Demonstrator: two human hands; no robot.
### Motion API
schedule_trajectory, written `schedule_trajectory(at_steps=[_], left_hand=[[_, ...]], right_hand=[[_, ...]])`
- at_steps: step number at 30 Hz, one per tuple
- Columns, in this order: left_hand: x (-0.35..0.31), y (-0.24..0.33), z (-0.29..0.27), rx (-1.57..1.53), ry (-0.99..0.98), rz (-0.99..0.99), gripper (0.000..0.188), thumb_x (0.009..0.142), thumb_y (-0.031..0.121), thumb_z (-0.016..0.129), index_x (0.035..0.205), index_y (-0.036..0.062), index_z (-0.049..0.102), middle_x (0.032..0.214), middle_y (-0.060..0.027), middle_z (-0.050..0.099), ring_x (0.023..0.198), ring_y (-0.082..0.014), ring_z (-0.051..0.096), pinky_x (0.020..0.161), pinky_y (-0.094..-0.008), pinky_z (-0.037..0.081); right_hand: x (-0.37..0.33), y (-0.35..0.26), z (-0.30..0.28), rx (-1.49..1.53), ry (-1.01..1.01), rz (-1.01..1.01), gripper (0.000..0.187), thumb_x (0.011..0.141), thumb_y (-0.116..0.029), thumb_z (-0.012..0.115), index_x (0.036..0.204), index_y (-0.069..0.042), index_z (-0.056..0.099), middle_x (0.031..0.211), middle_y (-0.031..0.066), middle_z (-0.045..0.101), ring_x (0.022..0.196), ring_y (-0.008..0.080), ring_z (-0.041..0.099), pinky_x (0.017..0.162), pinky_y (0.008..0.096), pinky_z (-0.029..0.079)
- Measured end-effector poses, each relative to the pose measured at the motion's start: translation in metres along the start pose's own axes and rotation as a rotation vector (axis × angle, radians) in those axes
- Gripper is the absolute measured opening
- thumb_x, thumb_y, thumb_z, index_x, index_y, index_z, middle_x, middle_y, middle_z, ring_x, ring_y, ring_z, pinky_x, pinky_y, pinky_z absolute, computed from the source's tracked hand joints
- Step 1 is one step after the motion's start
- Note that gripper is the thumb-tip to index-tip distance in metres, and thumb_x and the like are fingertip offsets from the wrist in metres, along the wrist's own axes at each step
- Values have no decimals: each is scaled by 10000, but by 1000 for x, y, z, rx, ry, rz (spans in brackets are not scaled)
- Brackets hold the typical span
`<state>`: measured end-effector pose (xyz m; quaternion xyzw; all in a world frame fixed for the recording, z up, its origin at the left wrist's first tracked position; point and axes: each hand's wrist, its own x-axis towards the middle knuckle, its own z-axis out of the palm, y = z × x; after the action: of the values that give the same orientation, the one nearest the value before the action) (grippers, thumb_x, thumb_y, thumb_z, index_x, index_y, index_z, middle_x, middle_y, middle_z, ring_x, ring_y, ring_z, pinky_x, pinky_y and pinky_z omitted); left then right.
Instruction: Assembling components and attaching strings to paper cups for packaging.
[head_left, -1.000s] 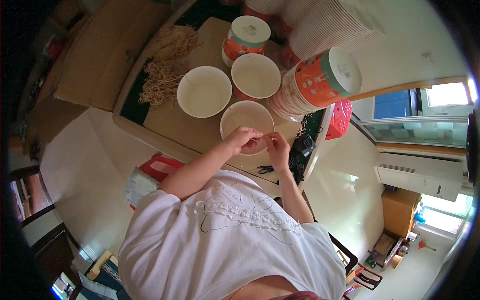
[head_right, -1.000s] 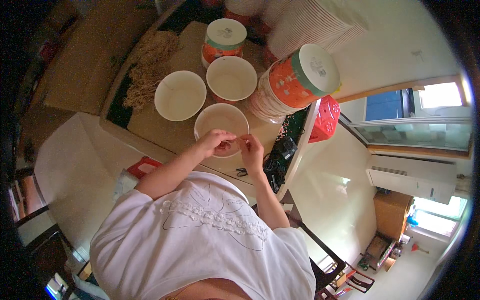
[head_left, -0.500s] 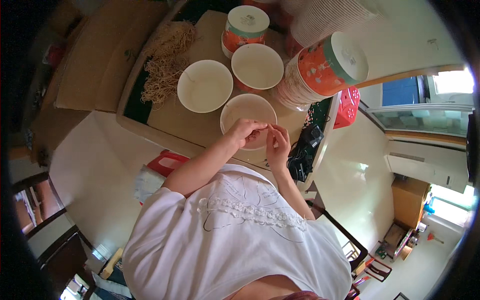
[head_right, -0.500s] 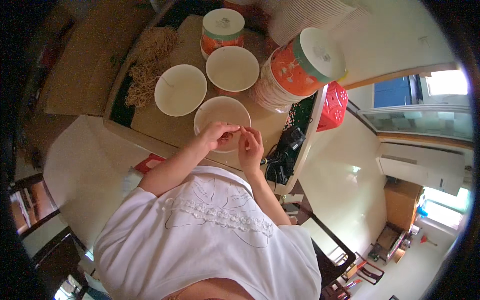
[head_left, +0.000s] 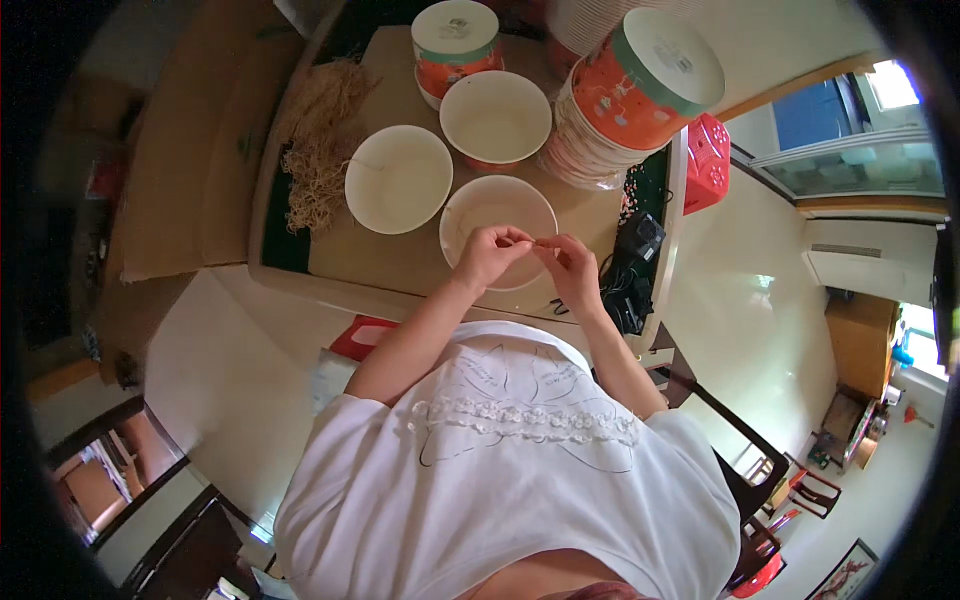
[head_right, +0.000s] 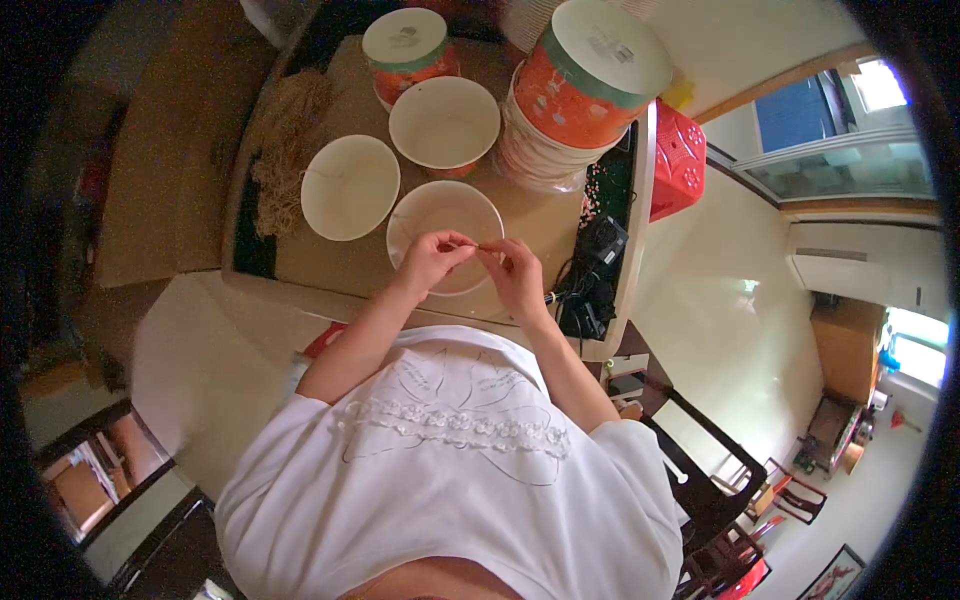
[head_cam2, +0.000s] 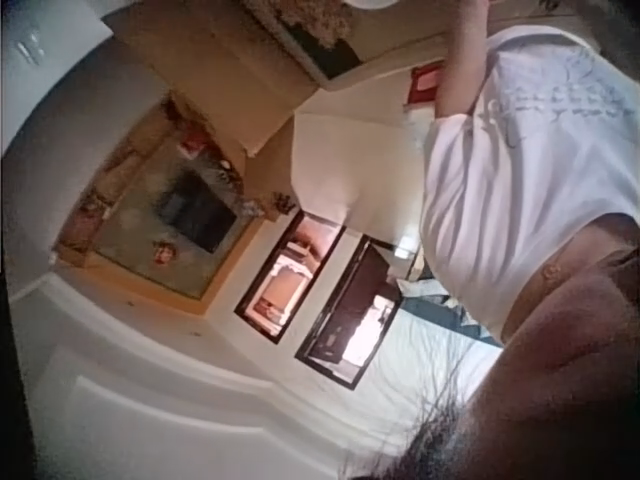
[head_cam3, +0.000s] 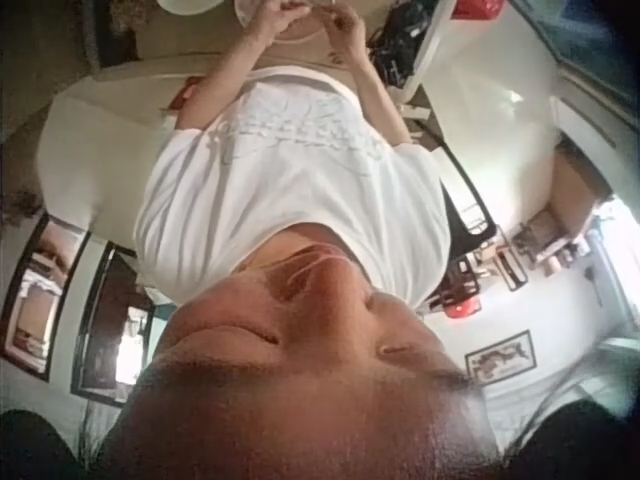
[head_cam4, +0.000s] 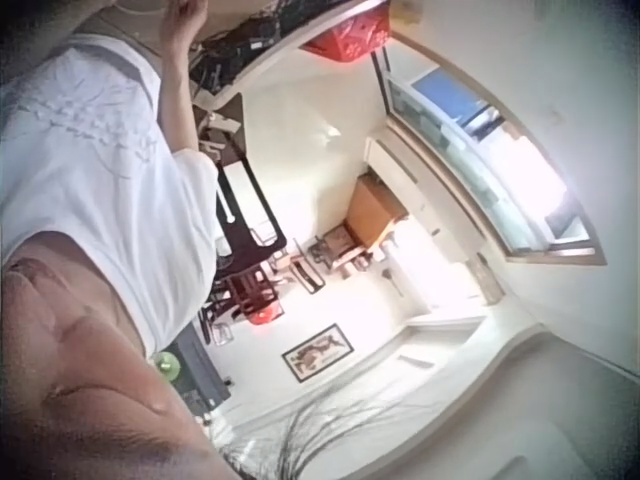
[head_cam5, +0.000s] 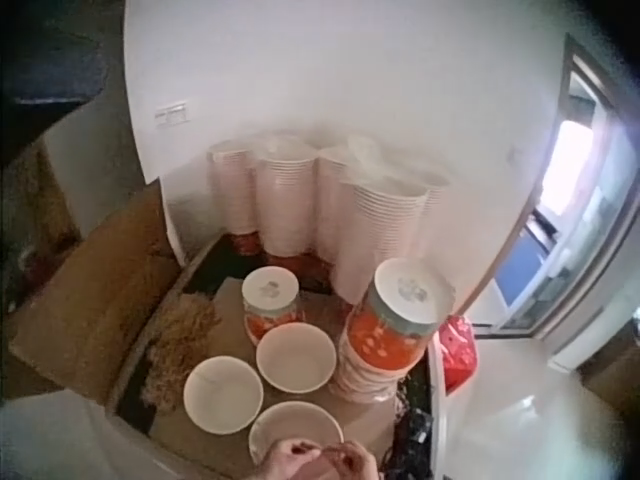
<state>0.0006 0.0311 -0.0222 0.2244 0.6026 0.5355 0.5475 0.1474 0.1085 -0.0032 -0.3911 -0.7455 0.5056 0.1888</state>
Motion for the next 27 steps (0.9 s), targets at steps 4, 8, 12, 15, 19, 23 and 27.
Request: schedule_trajectory(at_steps=[4, 8, 12, 15, 19, 23, 27], left_hand=[[-1, 2, 3, 98, 0, 126, 120, 835, 144, 632, 896, 49, 673, 793, -1, 654, 692, -43, 581, 535, -186, 421], [-3, 12, 2, -22, 23, -40, 139, 871, 145, 592, 907, 39, 674, 808, -6, 664, 667, -59, 597, 508, -195, 424], [-4, 14, 1, 63, -24, -34, 155, 875, 139, 589, 962, 39, 670, 821, -16, 664, 648, -59, 586, 488, -182, 406], [-4, 14, 2, 154, -19, 20, 147, 866, 119, 595, 954, 31, 672, 820, -21, 668, 628, -60, 589, 482, -185, 408], [-6, 12, 4, 245, -3, 112, 137, 863, 98, 591, 946, 28, 674, 821, -24, 673, 622, -61, 590, 487, -183, 413], [-5, 12, 3, 175, 26, 91, 135, 857, 79, 585, 933, 15, 675, 802, -36, 681, 614, -75, 602, 517, -195, 444], [-6, 18, 4, 145, 32, -8, 129, 851, 69, 583, 893, -9, 677, 781, -50, 690, 607, -97, 617, 573, -220, 485]], right_hand=[[3, 7, 3, 62, 21, 61, 96, 796, -74, 652, 878, -24, 642, 697, 32, 578, 577, 66, 451, 517, 215, 373], [3, 2, 2, 135, 16, 57, 67, 780, -55, 650, 841, -33, 635, 684, 2, 587, 551, 49, 433, 501, 217, 371], [3, 1, 1, 118, 17, 49, 79, 762, -39, 649, 839, -35, 636, 691, -1, 589, 546, 49, 430, 499, 213, 369], [3, 1, 1, 107, 16, 45, 80, 758, -37, 648, 837, -37, 635, 685, 1, 580, 544, 53, 432, 502, 216, 373], [3, 3, 4, 106, 33, 22, 77, 758, -36, 648, 834, -40, 634, 688, 5, 577, 548, 59, 436, 506, 219, 375], [3, 1, 3, 89, 48, 7, 76, 760, -31, 645, 833, -44, 631, 698, 8, 575, 563, 63, 439, 514, 219, 372], [3, -5, 1, 117, 15, 6, 86, 760, -23, 638, 842, -45, 626, 717, 14, 578, 571, 68, 444, 521, 219, 372]])
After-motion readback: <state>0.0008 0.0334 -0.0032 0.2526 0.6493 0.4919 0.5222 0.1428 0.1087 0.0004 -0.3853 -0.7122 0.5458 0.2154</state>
